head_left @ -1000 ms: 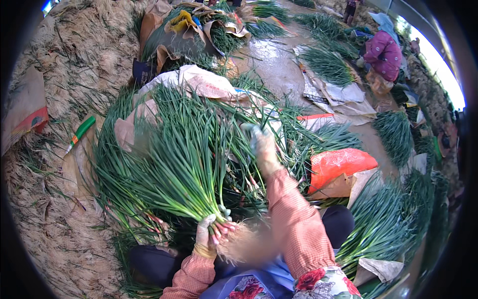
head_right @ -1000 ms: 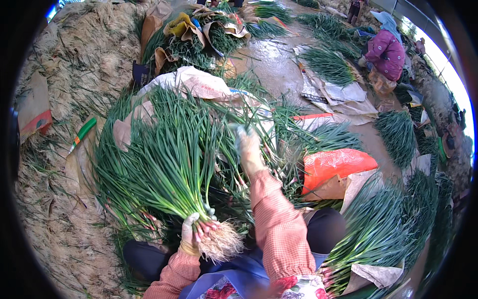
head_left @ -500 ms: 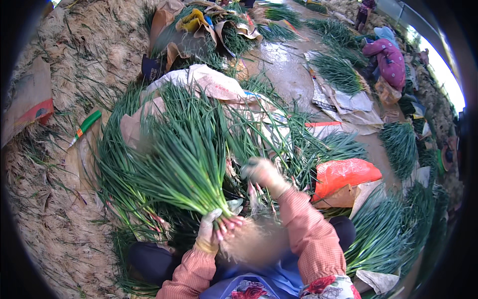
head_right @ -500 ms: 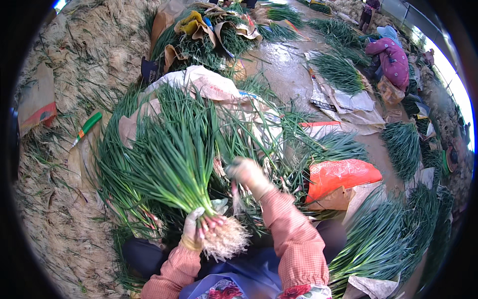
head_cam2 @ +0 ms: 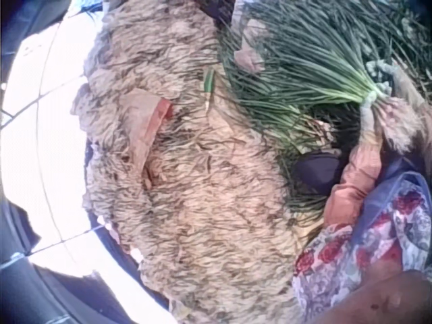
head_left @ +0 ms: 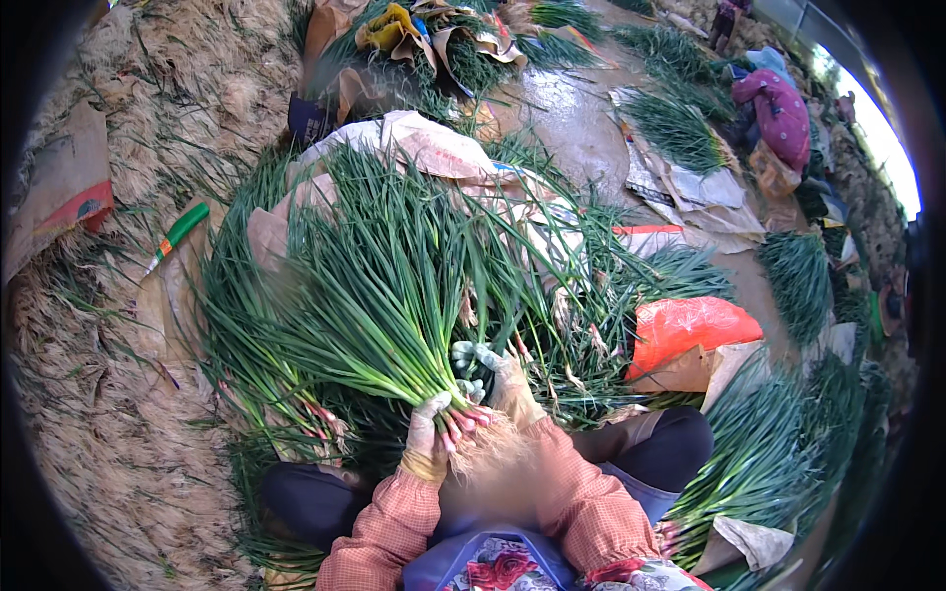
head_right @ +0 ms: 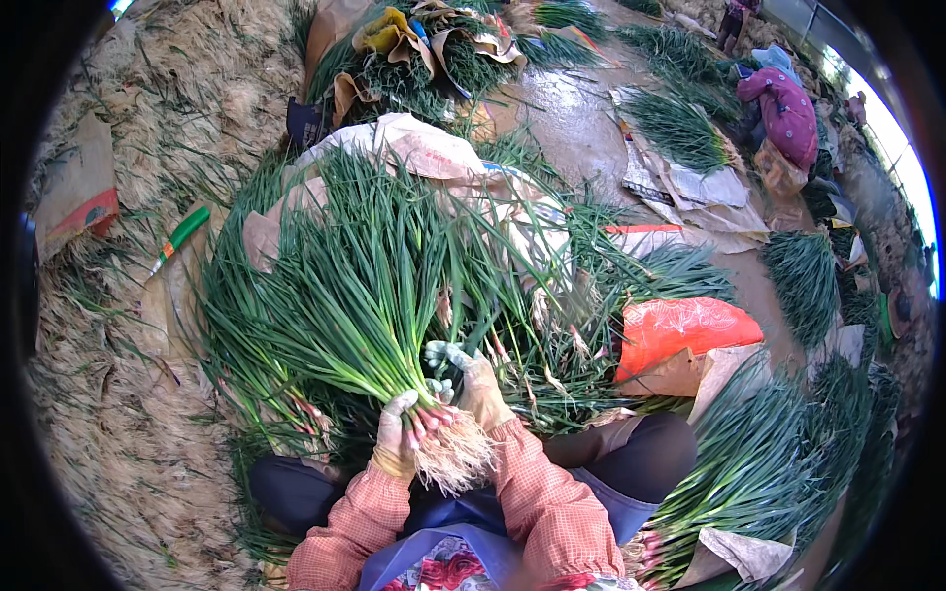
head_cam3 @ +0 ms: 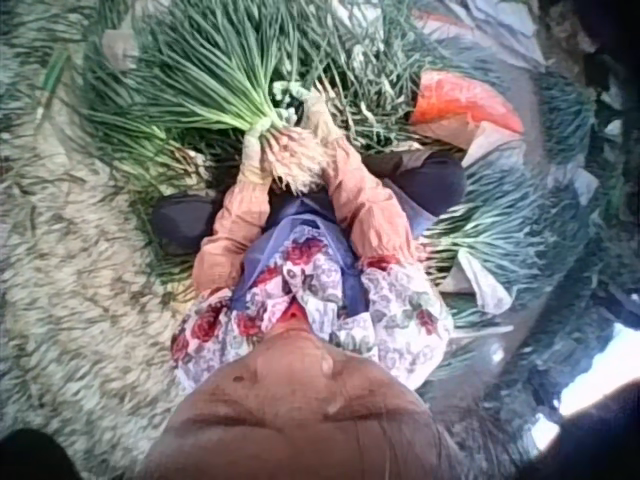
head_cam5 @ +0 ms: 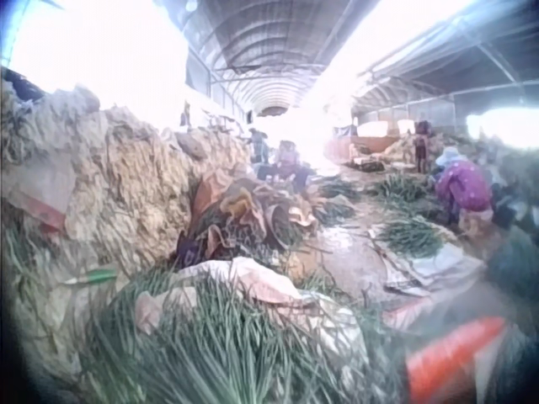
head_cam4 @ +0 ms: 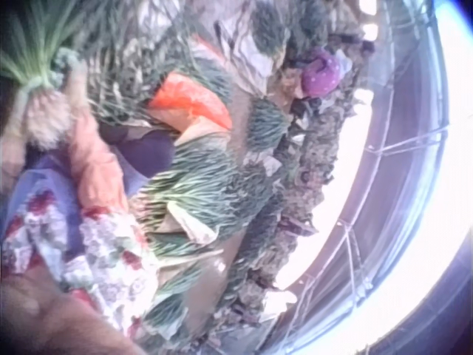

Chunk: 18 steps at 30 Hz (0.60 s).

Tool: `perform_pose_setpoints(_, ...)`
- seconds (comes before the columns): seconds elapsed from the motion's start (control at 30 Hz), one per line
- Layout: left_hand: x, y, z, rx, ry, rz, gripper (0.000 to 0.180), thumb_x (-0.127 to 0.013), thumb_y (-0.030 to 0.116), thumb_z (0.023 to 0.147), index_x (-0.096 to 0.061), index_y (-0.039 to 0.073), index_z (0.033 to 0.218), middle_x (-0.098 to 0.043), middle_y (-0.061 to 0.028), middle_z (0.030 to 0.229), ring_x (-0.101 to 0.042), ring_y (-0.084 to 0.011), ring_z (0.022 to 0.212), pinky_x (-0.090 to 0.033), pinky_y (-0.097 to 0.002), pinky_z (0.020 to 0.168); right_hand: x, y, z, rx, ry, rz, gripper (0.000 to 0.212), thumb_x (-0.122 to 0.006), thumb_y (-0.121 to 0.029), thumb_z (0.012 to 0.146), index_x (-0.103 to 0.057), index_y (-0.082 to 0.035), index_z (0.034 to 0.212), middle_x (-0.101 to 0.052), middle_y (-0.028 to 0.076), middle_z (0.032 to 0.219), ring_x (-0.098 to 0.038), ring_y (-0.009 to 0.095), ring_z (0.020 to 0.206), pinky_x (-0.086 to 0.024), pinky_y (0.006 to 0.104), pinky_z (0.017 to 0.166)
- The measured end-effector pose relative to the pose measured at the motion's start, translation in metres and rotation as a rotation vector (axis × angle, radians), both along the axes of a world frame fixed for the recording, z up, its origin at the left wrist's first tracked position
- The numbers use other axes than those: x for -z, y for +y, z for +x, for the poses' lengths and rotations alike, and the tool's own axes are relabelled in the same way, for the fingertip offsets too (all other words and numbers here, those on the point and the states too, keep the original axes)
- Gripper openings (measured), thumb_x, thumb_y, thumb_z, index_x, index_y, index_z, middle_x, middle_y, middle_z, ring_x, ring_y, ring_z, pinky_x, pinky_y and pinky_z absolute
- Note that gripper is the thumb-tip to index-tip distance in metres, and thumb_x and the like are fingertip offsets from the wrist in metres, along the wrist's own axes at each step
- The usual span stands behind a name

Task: The person gathers green onions into bundles, trims the roots with a knife, and ties them with rubber bands. The person places the finished bundles aside and continues processing more onions.

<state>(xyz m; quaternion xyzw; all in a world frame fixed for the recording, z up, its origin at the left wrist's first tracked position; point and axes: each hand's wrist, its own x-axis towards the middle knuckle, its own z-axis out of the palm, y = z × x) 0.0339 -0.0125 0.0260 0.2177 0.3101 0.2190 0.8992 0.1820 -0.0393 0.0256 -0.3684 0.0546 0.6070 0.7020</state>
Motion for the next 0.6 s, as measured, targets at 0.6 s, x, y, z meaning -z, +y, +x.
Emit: perform_pose_setpoints(0.6, -0.009, -0.001, -0.026, -0.037, -0.166, -0.088, 0.047, -0.052, 0.026, 0.084, -0.048, -0.009, 0.114, -0.061, -0.0228, 0.096, -0.063, -0.0337, 0.073, -0.055, -0.0375, 0.071, -0.012, 0.037, 0.091, 0.256, -0.516, 0.119, 0.036, -0.055, -0.032, 0.091, -0.06, -0.001, 0.108, -0.045, -0.008, 0.052, -0.037, 0.009, 0.041, -0.033, 0.024, 0.039)
